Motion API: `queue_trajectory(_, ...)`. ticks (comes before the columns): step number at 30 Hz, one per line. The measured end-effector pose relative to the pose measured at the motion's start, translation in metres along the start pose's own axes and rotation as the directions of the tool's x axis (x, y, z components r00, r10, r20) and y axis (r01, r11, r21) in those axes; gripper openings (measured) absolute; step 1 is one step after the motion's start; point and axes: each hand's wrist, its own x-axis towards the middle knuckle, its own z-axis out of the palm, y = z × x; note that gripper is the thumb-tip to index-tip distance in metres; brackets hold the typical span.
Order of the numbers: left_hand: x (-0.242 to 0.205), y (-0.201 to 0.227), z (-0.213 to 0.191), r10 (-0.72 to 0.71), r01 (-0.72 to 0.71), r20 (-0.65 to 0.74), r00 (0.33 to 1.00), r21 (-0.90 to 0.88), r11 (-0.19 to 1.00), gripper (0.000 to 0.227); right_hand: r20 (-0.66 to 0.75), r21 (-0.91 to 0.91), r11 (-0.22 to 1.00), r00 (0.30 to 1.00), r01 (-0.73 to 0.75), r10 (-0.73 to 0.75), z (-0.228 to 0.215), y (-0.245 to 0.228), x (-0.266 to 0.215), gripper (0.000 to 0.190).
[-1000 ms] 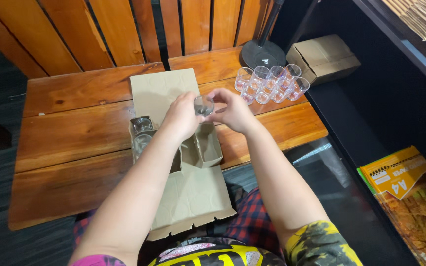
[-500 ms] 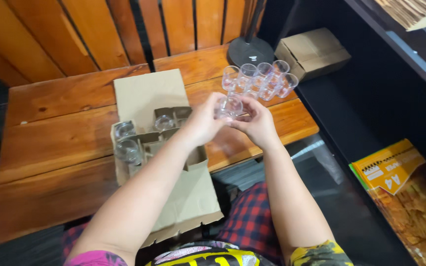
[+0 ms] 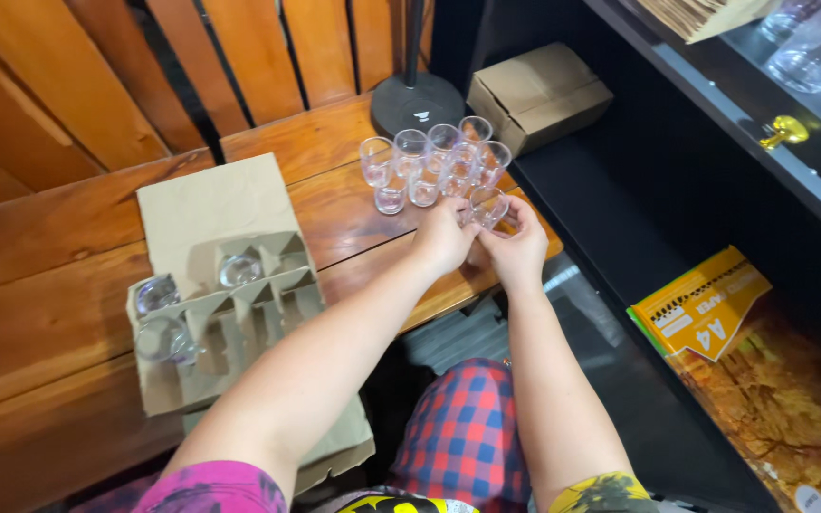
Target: The person unpacks small clear glasses from a cardboard box with dividers and places them on a wooden table. They then pick up the glasses and arrange them on a lower shelf of a black cabinet.
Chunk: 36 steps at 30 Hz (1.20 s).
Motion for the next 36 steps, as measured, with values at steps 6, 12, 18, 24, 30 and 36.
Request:
queue_trajectory(6,0.042,-0.016,0.053,-0.025,0.023,-0.015,1.000,-0.133,0.991,0.048,-0.128,-0.050,0.998,0.991,-0.029,0.023,0.002,0.018,0.021,0.067)
queue_trajectory(12,0.029,0.020,0.050,-0.053,0.052,0.005,0.999,-0.223,0.973,0.050,-0.184,-0.057,0.997,0.982,-0.054,0.043,0.002,0.030,0.037,0.066)
queue_trajectory(18,0.046,-0.004,0.061,-0.101,0.105,0.033,0.994,-0.156,0.982,0.060,-0.217,-0.026,0.997,0.974,-0.069,0.061,0.004,0.035,0.043,0.072)
queue_trajectory(24,0.045,0.006,0.065,-0.083,0.089,0.087,0.993,-0.071,0.994,0.062,-0.237,-0.049,0.995,0.969,-0.083,0.069,0.002,0.022,0.037,0.070)
queue_trajectory(30,0.006,0.033,0.037,0.013,-0.004,0.125,0.992,-0.077,0.997,0.059,-0.253,-0.101,0.995,0.967,-0.021,-0.006,0.003,0.012,0.028,0.073)
queue_trajectory(36,-0.014,-0.004,0.042,0.006,0.007,0.106,0.994,-0.128,0.992,0.061,-0.365,-0.156,0.980,0.914,0.126,-0.176,-0.013,0.015,0.006,0.055)
